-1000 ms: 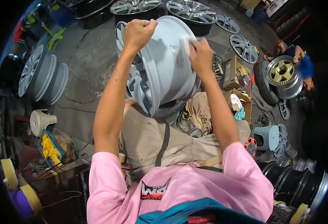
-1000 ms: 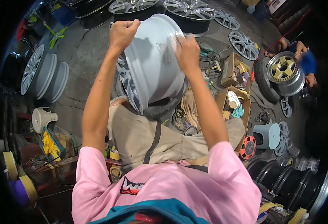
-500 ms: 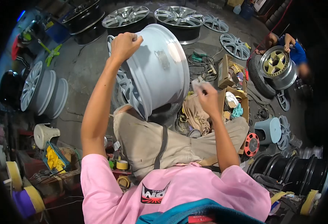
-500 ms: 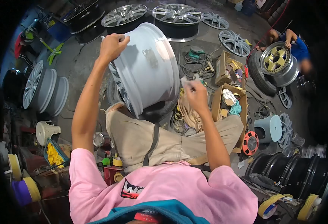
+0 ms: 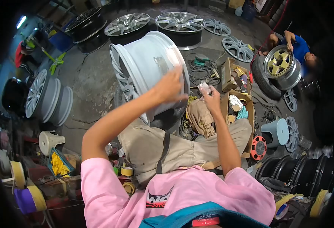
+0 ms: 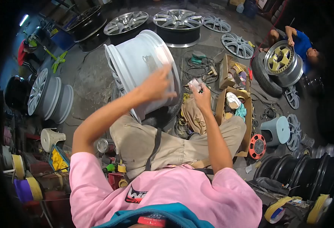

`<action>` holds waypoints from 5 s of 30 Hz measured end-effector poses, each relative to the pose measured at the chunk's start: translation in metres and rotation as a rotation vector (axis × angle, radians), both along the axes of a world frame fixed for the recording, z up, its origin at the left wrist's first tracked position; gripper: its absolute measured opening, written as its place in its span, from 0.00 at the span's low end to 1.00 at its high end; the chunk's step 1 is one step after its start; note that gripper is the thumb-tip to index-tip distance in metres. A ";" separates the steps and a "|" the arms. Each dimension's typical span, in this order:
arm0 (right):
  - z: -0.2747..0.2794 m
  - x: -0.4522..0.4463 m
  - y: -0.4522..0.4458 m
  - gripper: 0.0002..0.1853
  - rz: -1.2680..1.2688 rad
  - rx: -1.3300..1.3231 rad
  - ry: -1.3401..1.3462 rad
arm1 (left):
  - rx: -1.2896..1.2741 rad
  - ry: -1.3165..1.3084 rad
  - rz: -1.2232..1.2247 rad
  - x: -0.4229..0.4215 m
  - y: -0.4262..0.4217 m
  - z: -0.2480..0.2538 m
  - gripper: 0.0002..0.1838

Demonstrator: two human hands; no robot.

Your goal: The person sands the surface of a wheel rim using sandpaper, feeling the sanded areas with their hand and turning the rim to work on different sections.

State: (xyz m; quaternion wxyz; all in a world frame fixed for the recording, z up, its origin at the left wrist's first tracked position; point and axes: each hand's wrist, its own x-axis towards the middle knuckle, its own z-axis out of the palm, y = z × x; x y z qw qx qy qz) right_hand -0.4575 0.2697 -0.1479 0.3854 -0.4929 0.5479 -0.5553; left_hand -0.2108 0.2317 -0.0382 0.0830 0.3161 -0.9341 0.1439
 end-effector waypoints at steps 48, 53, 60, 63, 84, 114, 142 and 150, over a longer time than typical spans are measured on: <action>0.114 0.112 -0.158 0.18 -0.269 -0.375 0.524 | 0.223 1.100 0.554 0.123 -0.098 0.067 0.30; 0.098 0.099 -0.128 0.17 -0.213 -0.385 0.515 | 0.205 1.086 0.550 0.127 -0.098 0.066 0.29; 0.111 0.113 -0.170 0.20 -0.221 -0.491 0.617 | 0.187 1.097 0.527 0.125 -0.099 0.068 0.30; 0.096 0.096 -0.125 0.23 -0.195 -0.401 0.647 | 0.219 1.128 0.545 0.128 -0.098 0.067 0.32; 0.067 0.086 -0.164 0.31 0.449 0.195 -0.620 | 0.251 1.177 0.532 0.129 -0.100 0.063 0.30; 0.091 0.110 -0.175 0.25 -0.161 -0.348 0.472 | 0.246 1.133 0.555 0.134 -0.095 0.068 0.30; -0.033 -0.019 0.004 0.29 -0.310 0.177 0.003 | 0.216 0.379 0.632 0.129 -0.106 0.089 0.21; -0.061 0.011 0.009 0.31 -0.195 0.216 0.309 | 0.091 -0.031 0.355 0.027 -0.103 0.038 0.39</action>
